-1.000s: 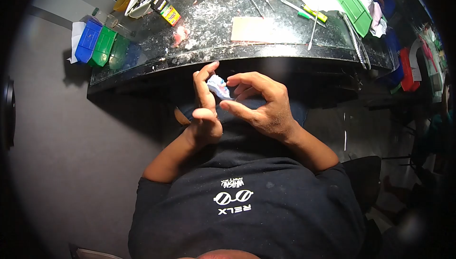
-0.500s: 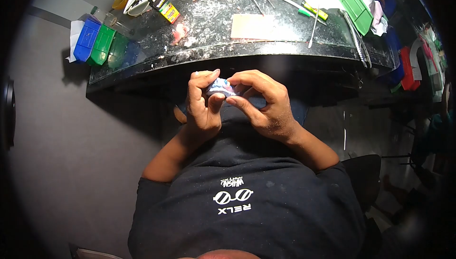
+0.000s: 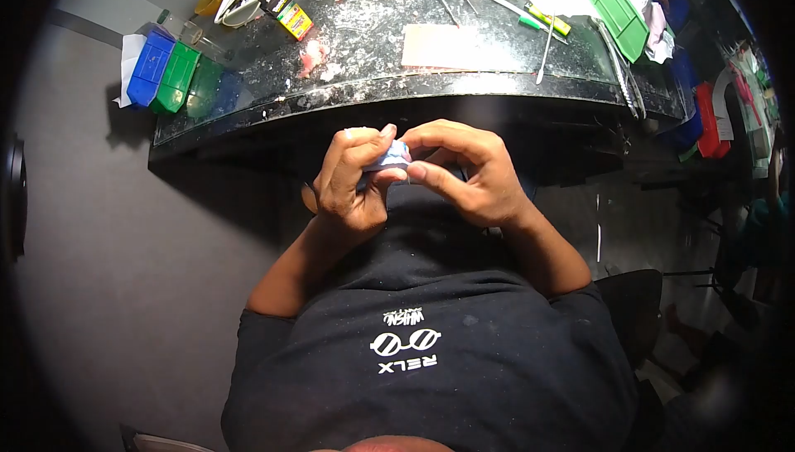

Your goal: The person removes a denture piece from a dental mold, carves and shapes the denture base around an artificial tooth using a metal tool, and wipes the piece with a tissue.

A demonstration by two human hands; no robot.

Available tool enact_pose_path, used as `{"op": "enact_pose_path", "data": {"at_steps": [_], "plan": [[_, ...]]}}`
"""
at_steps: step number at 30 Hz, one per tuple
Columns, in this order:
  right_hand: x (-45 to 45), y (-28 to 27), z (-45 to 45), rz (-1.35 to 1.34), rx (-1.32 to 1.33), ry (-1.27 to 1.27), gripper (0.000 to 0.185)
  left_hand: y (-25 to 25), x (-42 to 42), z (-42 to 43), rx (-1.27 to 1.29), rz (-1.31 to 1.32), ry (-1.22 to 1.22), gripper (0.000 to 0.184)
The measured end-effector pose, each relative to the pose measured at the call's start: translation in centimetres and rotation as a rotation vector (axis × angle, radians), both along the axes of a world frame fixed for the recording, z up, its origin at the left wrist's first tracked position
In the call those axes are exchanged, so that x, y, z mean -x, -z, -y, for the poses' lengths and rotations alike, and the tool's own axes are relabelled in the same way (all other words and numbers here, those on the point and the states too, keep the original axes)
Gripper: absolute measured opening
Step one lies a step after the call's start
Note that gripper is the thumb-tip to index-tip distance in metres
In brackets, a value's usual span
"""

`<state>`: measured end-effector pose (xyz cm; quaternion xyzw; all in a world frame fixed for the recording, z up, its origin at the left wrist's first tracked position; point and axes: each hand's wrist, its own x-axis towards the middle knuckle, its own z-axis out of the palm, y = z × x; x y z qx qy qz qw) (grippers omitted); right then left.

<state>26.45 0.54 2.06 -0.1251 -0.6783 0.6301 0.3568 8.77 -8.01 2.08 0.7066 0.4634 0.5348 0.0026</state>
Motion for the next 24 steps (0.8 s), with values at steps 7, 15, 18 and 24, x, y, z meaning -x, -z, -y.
{"op": "enact_pose_path", "data": {"at_steps": [7,15,18,24], "plan": [[-0.09,1.07,-0.77,-0.088,0.323,-0.123,0.018,0.31,0.17,0.32,0.020,-0.033,0.042,0.040],[-0.03,1.01,-0.75,-0.069,0.339,-0.126,0.018,0.28,0.08,0.21,-0.011,-0.035,0.053,0.043],[0.00,1.07,-0.91,-0.049,0.318,-0.130,0.017,0.23,0.01,0.25,-0.013,-0.036,0.051,0.043],[0.03,0.84,-0.65,-0.042,0.349,-0.123,0.015,0.14,-0.03,0.28,0.002,-0.013,0.054,0.041]]}}
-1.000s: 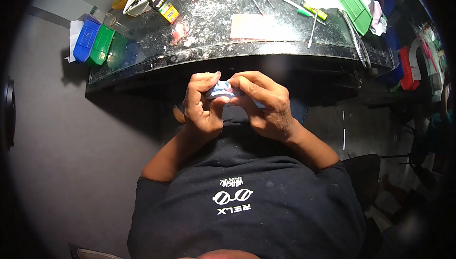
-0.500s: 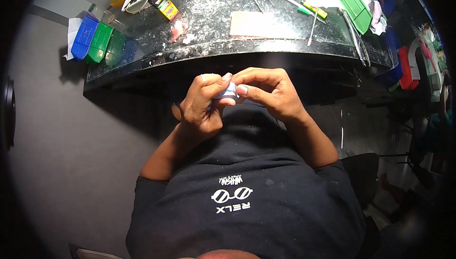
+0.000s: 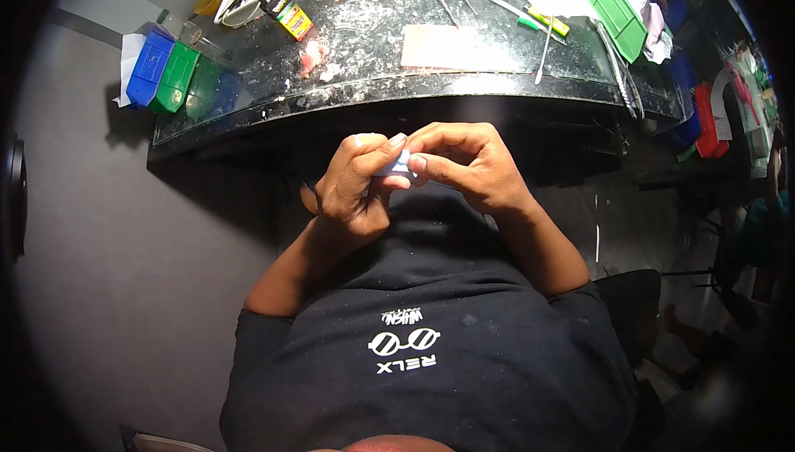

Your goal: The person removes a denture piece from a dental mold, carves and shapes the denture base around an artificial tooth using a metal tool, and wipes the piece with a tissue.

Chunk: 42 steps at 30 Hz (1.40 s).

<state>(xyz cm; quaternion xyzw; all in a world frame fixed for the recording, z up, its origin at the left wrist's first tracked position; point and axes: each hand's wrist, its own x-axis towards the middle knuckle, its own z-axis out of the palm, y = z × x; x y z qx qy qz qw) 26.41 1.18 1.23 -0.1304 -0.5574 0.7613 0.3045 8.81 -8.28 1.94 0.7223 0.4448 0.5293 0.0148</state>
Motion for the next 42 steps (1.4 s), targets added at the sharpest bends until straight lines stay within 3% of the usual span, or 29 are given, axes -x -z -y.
{"op": "enact_pose_path", "data": {"at_steps": [11,16,23,31,32,34,36,42], "plan": [[0.0,0.5,-0.4,-0.054,0.021,-0.063,0.018,-0.2,0.0,0.2,0.017,-0.002,0.017,0.043],[0.1,1.0,-0.8,-0.033,0.034,-0.063,0.023,0.0,0.1,0.2,-0.027,-0.160,-0.032,0.044],[0.3,1.5,-1.0,-0.069,0.046,-0.079,0.025,0.0,0.1,0.1,-0.047,-0.183,-0.048,0.045],[0.1,0.3,-0.2,-0.038,0.073,-0.195,0.020,-0.1,0.6,0.2,0.132,0.027,0.036,0.034],[0.2,0.4,0.1,-0.020,0.143,-0.185,0.019,0.3,0.7,0.2,0.169,0.000,0.051,0.047],[0.2,0.1,0.2,0.011,0.268,-0.225,0.016,-0.4,0.3,0.3,0.175,-0.028,0.034,0.057],[0.4,0.7,0.2,0.029,0.236,-0.184,0.016,-0.2,0.2,0.2,0.193,-0.076,0.010,0.076],[0.5,0.5,0.6,0.061,0.217,-0.114,0.015,0.4,0.0,0.2,0.255,-0.159,-0.038,0.072]]}}
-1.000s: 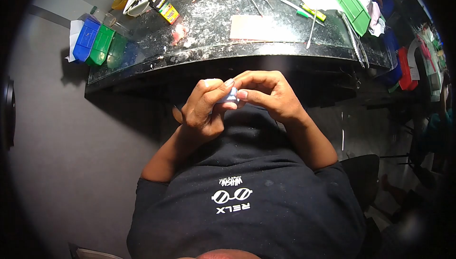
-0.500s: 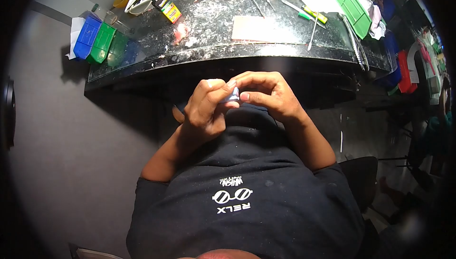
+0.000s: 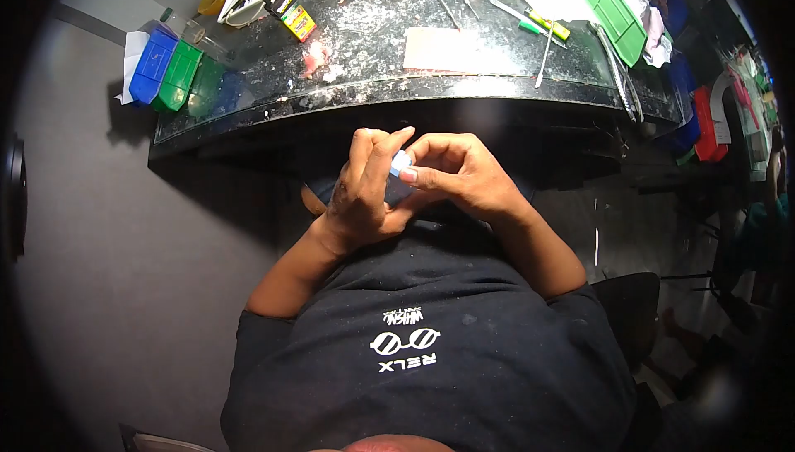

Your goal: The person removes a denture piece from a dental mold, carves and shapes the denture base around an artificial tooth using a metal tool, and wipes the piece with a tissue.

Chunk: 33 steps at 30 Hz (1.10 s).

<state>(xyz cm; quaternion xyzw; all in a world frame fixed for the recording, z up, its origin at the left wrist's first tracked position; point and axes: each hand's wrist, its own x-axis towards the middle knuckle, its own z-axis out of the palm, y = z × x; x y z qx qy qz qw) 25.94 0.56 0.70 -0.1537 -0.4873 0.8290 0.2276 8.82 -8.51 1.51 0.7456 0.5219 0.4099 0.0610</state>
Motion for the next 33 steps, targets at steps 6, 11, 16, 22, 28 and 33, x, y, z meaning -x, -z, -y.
{"op": "enact_pose_path", "data": {"at_steps": [6,11,16,22,28,33], "plan": [[-0.1,0.8,0.3,0.005,0.035,0.001,0.015,0.4,0.0,0.3,0.019,-0.012,0.018,0.068],[-0.5,2.9,1.6,0.067,0.169,0.018,0.015,1.4,-0.1,0.9,0.121,0.035,0.059,0.058],[-1.4,4.3,2.6,0.055,0.257,0.032,0.017,1.9,-0.7,1.1,0.278,0.098,0.106,0.050],[-1.9,5.5,3.0,0.013,0.299,0.034,0.018,2.4,-1.0,1.0,0.325,0.063,0.145,0.046],[-2.4,5.4,2.8,0.175,0.002,0.124,0.016,2.4,-1.1,0.6,0.429,0.185,0.155,0.035],[-3.1,2.6,2.9,0.208,-0.728,0.318,0.029,3.9,1.0,-0.6,0.820,0.789,0.284,0.042]]}}
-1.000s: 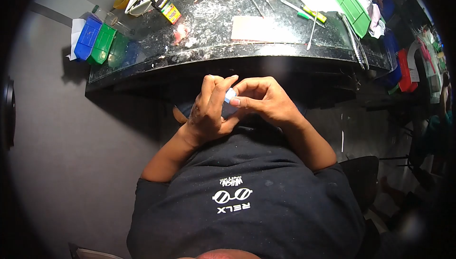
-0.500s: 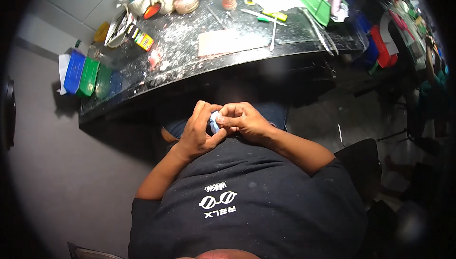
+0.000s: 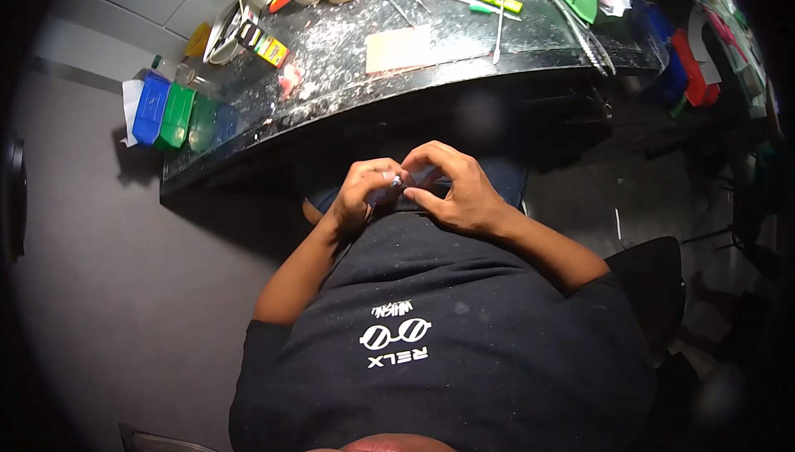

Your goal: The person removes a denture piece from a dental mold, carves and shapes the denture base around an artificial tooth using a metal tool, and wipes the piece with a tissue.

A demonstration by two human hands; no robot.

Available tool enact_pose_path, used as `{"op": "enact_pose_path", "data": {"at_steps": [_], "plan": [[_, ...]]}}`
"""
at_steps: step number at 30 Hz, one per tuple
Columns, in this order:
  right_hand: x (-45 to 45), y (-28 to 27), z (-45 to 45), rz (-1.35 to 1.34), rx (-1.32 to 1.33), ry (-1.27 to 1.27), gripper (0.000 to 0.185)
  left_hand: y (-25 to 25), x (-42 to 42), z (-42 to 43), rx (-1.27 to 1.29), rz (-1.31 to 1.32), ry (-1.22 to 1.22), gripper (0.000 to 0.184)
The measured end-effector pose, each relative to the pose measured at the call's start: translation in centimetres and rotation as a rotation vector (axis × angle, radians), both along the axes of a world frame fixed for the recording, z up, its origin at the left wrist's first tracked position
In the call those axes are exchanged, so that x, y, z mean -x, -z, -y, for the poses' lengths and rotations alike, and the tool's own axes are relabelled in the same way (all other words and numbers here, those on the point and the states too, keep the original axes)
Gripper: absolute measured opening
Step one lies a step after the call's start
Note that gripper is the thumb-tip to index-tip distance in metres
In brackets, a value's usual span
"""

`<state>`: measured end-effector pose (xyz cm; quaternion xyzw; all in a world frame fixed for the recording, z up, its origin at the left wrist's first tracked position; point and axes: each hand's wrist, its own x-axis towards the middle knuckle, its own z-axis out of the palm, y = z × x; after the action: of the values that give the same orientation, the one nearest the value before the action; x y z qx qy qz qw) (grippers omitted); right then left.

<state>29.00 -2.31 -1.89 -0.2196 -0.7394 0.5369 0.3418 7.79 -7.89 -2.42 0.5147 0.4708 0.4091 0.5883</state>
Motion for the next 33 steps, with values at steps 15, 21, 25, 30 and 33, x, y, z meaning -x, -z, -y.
{"op": "enact_pose_path", "data": {"at_steps": [15,21,25,30,33], "plan": [[3.5,0.2,-0.7,0.133,-0.152,0.002,0.023,4.3,0.7,-0.9,0.317,0.244,-0.059,0.102],[3.6,0.7,-0.6,0.145,-0.167,0.004,0.025,3.3,-0.4,-0.8,0.324,0.274,-0.083,0.105],[3.5,0.9,-0.4,0.149,-0.166,0.019,0.026,4.0,-0.2,-0.9,0.324,0.303,-0.057,0.105],[3.4,1.2,-0.2,0.147,-0.176,0.021,0.027,4.7,-0.1,-0.6,0.329,0.309,-0.041,0.105],[3.4,1.2,-0.1,0.129,-0.190,0.023,0.027,4.2,-0.3,-0.5,0.321,0.283,-0.067,0.105]]}}
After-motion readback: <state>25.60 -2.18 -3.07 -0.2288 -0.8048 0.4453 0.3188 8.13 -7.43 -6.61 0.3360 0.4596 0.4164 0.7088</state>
